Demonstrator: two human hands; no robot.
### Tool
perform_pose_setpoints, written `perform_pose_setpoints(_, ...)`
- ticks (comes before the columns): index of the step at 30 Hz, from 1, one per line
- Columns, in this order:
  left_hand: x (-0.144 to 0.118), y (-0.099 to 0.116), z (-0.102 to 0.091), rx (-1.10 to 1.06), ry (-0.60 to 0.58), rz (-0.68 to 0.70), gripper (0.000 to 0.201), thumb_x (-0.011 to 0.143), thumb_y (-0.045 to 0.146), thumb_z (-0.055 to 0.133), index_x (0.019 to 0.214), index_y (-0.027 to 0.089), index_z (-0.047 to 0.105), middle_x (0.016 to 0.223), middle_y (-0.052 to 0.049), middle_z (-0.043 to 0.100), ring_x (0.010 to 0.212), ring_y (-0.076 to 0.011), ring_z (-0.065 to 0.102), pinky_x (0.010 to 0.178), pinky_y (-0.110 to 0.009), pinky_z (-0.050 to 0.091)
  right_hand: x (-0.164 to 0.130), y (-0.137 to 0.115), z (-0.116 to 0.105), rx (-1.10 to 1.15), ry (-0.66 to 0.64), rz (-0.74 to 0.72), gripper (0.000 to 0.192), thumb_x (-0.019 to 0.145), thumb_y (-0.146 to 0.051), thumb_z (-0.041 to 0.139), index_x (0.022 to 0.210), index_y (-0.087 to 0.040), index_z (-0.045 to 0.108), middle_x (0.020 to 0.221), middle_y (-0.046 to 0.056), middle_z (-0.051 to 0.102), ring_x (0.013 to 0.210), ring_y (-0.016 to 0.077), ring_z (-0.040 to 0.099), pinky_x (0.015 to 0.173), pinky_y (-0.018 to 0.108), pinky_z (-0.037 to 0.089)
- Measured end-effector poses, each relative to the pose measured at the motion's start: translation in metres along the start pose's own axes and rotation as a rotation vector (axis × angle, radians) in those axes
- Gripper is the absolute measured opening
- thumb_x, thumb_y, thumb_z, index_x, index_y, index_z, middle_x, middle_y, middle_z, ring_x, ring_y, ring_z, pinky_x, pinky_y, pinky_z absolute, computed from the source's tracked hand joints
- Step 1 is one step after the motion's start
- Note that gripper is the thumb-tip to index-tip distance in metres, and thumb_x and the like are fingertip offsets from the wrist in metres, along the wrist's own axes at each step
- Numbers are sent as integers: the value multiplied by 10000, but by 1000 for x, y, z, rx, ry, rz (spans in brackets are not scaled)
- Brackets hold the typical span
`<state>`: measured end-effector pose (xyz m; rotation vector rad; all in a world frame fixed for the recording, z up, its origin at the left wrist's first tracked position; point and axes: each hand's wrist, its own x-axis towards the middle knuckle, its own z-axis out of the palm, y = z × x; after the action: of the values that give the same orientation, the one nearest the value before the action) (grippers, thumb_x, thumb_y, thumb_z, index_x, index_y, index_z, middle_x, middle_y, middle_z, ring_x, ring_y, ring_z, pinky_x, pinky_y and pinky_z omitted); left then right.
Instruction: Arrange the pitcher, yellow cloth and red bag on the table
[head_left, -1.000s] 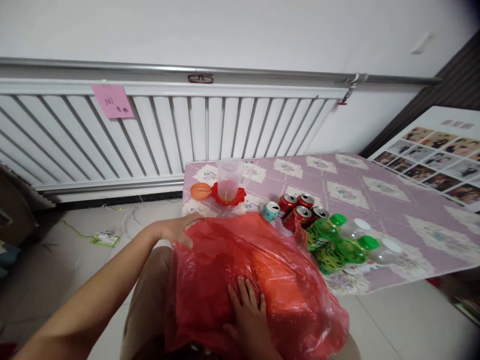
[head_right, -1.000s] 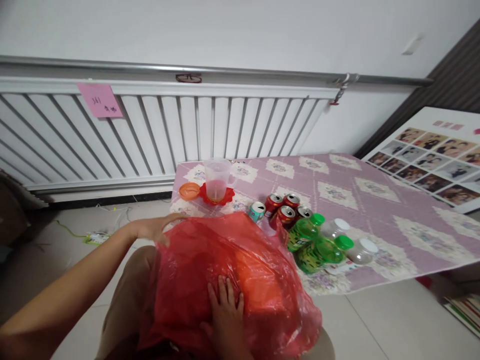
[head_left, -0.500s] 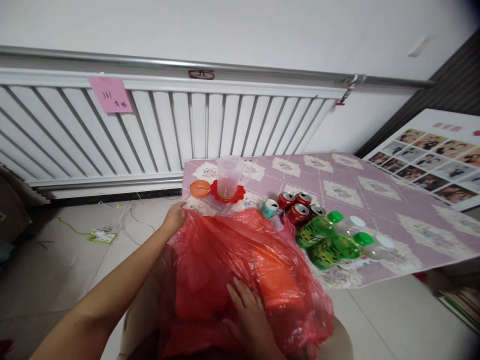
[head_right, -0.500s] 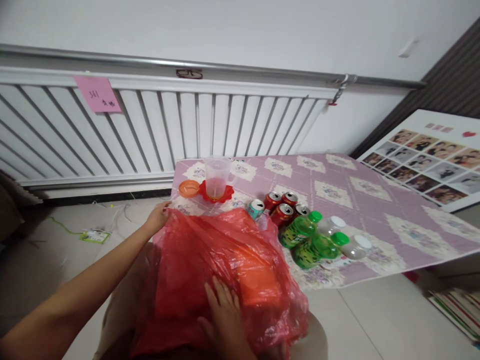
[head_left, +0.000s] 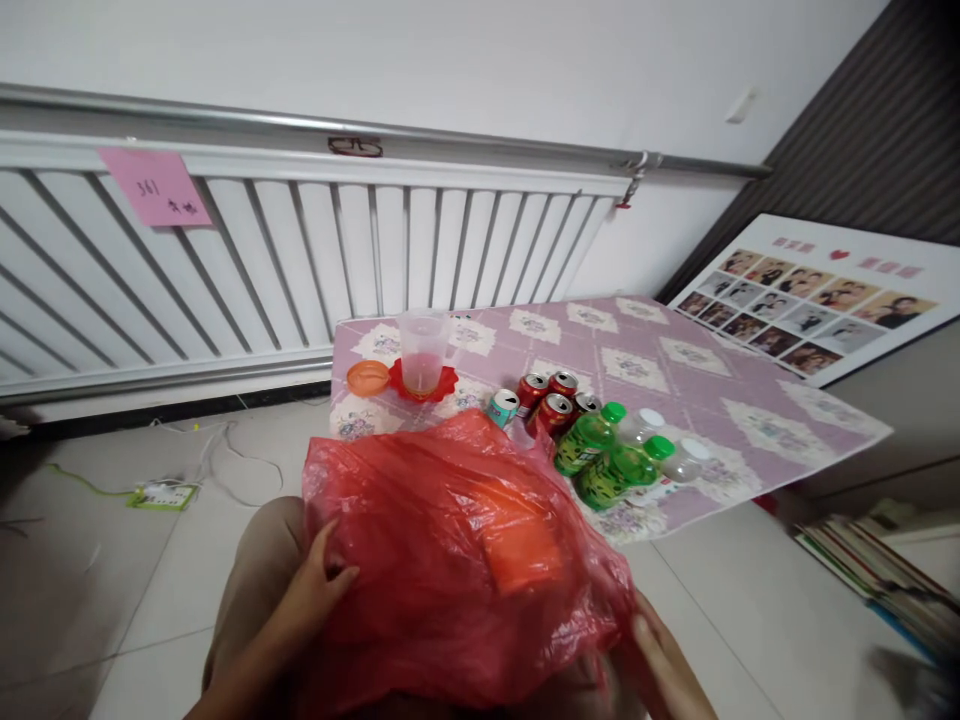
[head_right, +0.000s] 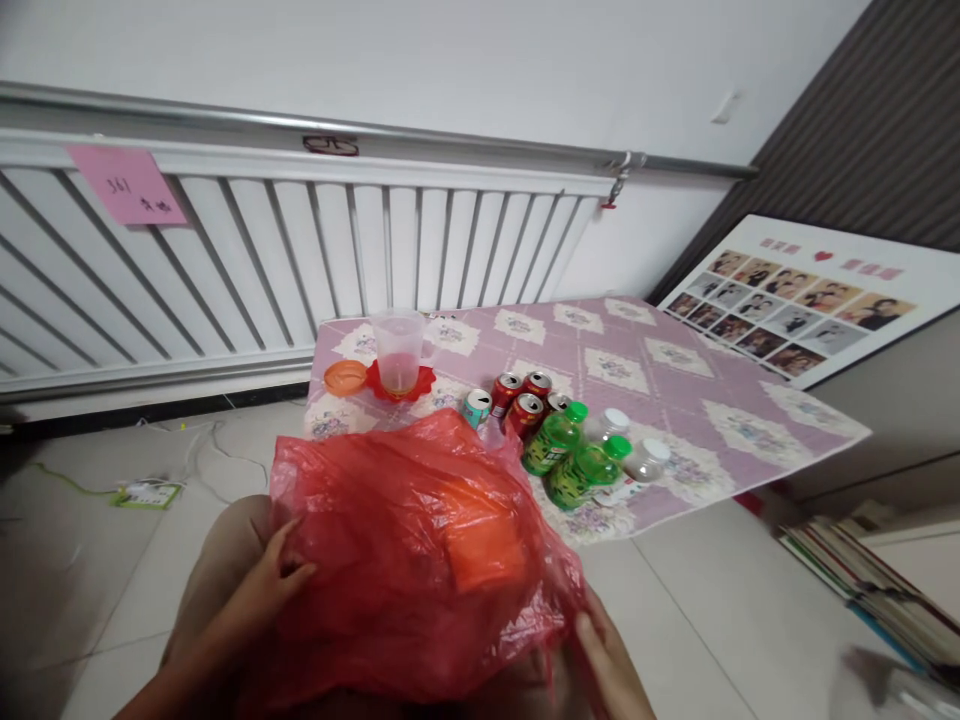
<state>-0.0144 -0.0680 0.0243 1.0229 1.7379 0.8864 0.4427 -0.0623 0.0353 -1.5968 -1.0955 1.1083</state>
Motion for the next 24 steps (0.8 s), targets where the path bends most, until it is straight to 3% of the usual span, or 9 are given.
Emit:
perform_pose_setpoints(3,-10,25,-14,-75,83,68,839,761,557,623,1466,148,423,651,79,529,579,-132,553,586,-242,468,-9,-1,10,145,-158,117,716,577,-743,797,1096,-250,770,1133,147,775,1077,355,715,985,497,538)
perform_pose_setpoints(6,-17,32,-50,-69,206,156,608,814,538,596,1325,209,590,857,5,692,767,-162,660,720,-257,537,-10,-12,21,113,-193,149,543,606,-631,851,975,-236,800,1007,115,801,959,320,738,928,464,565)
perform_pose_setpoints(9,-20,10,-83,104,295,151,432,773,540,587,1019,218,736,1033,-48,774,990,-247,708,893,-331,563,-9,-23,35,147,-242,153,529,699,-632,790,1045,-233,782,978,89,799,880,283,738,858,419,584)
perform_pose_setpoints(12,-23,-25,-99,351,339,109,341,734,489,549,888,262,751,979,-37,804,997,-284,732,935,-379,563,-8,-27,49,89,-225,116,527,700,-658,758,998,-224,773,882,69,785,825,275,726,786,387,591)
perform_pose_setpoints(17,-38,-60,-104,660,131,78,316,772,410,454,845,313,745,941,-30,811,948,-289,755,935,-411,567,-5,-22,56,-120,-152,-2,363,645,-573,775,696,-226,680,695,28,709,667,231,671,651,326,567)
perform_pose_setpoints(20,-41,-61,-111,763,48,83,335,787,385,459,917,300,756,941,-58,803,934,-296,751,944,-420,567,0,-18,49,-139,-52,14,419,649,-599,744,828,-228,668,782,52,727,760,262,708,729,366,589)
perform_pose_setpoints(22,-35,-53,-114,819,89,110,393,812,392,468,1050,256,749,1046,-119,777,997,-331,727,977,-472,547,4,-18,42,-131,87,75,629,650,-659,707,1084,-206,647,1022,121,752,967,311,724,825,415,596)
perform_pose_setpoints(24,-24,-38,-109,867,185,226,468,840,404,476,1198,207,704,1275,-177,691,1171,-368,652,1068,-526,481,6,-19,38,-104,128,174,868,665,-712,665,1335,-177,531,1303,192,672,1179,337,668,886,440,593)
